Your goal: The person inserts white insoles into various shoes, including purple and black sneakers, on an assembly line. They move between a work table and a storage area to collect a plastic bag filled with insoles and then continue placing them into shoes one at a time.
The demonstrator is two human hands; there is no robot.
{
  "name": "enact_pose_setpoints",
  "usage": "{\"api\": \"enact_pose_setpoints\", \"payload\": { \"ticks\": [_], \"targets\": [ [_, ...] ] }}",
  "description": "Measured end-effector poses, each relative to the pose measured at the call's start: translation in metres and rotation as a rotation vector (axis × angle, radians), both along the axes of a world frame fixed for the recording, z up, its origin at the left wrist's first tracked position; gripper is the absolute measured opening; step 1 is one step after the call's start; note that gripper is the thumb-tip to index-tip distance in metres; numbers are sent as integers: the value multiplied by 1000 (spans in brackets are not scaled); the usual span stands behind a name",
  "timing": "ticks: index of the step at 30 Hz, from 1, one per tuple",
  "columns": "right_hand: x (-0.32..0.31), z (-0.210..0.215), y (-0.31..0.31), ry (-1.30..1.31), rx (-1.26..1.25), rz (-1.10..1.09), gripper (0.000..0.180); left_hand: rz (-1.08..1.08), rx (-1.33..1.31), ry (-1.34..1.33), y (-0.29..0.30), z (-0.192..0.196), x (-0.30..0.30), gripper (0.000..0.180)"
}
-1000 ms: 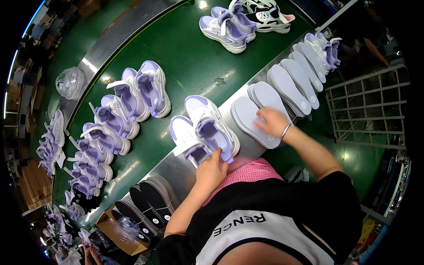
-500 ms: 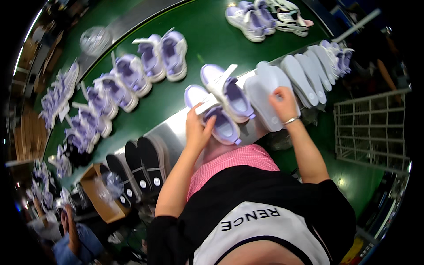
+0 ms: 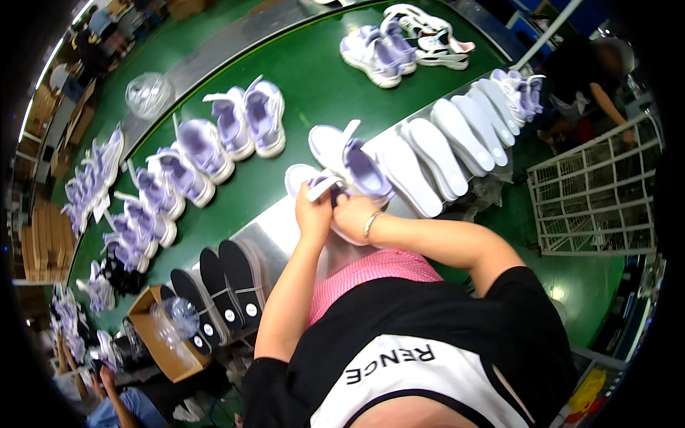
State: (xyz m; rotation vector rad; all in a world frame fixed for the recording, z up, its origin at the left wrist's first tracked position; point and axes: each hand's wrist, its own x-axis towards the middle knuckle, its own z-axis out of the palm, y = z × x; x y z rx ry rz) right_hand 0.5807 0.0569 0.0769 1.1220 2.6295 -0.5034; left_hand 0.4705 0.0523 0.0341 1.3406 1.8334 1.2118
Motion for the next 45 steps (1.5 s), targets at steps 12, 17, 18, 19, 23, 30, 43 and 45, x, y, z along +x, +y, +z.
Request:
{"api": "enact_pose_setpoints", "payload": {
  "ticks": [12,17,18,19,23,30,43,45],
  "targets": [
    [27,41,-10,-107,-5,34,18,-149,4,-98,-8,-3,-9,40],
    [-4,-13,-1,-29,77,102,17,-189,-238,-164,-12,2,-16,51],
    [-6,-18,1,-27,70,112,17,-182,-215,-122,-14,5,-17,52],
    [-6,-21,2,-16,9,87,18,-179,-192,-79,-17,7,-19,52],
    [-21,-21,16,-194,-223,9,23,-155,-264,-166,-14,11,-17,52],
    [-30,-16,29,-359,-303,16,46,-146,-153,-126,-12,6,-9,50],
    [2,16,4,-438,-436,201,26,-134,-36,71,-12,-29,-11,45],
    [8,3,7,-341,-430,189,35,-151,-19,20,-8,-23,-9,45]
  ]
}}
